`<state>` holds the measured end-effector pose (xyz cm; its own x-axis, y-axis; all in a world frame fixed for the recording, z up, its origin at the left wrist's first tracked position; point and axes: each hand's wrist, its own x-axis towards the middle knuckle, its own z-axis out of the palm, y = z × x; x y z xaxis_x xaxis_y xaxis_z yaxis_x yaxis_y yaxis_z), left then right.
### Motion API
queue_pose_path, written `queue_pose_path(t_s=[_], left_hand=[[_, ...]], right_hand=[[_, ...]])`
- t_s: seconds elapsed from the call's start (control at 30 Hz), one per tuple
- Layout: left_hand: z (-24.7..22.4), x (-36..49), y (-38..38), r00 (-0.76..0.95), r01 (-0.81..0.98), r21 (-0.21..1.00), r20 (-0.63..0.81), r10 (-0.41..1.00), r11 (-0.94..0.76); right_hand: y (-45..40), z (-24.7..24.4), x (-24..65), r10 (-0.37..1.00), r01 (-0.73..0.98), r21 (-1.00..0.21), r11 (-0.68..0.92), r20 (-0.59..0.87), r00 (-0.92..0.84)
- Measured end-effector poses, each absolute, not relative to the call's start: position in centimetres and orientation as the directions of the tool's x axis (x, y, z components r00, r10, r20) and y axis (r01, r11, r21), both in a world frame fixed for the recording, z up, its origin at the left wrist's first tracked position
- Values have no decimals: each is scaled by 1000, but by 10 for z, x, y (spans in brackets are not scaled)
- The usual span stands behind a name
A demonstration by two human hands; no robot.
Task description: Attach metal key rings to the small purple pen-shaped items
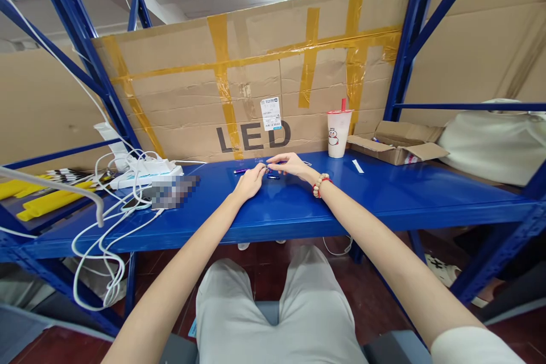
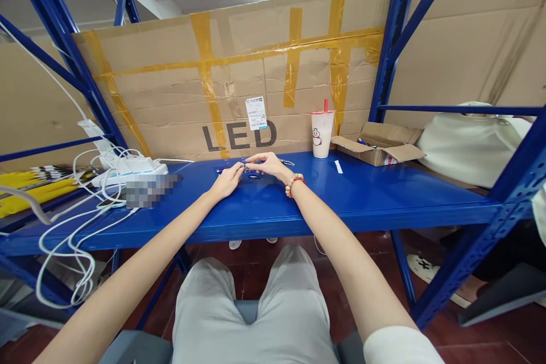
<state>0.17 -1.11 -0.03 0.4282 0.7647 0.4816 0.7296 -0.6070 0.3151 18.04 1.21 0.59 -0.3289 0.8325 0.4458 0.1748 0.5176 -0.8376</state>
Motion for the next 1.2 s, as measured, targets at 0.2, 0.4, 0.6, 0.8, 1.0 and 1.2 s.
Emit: queue_pose_path(t_s=[0.2, 0.4, 0.6, 0.8, 1.0, 1.2], left_hand=[[-1, 3, -12, 449, 738, 275, 483, 752, -616], [-3, 3, -14, 432, 754, 281, 469, 770, -594], [-5, 3, -13, 431, 710, 321, 507, 747, -627], [-7, 0, -10, 466, 631, 373, 518, 717, -680], [-8, -2, -8, 471, 607, 384, 531, 704, -696], [-7, -2, -8, 469, 638, 355, 525, 710, -683]], right_hand=[[10, 7, 180, 827, 221, -820, 528, 437, -354], [15, 4, 181, 806, 266, -773, 575, 481, -345], [14, 5, 179, 796, 291, -749, 596, 501, -339], [13, 7, 177, 762, 301, -703, 644, 556, -331], [9, 8, 175, 769, 310, -707, 636, 550, -326], [4, 10, 174, 788, 345, -711, 613, 519, -331]])
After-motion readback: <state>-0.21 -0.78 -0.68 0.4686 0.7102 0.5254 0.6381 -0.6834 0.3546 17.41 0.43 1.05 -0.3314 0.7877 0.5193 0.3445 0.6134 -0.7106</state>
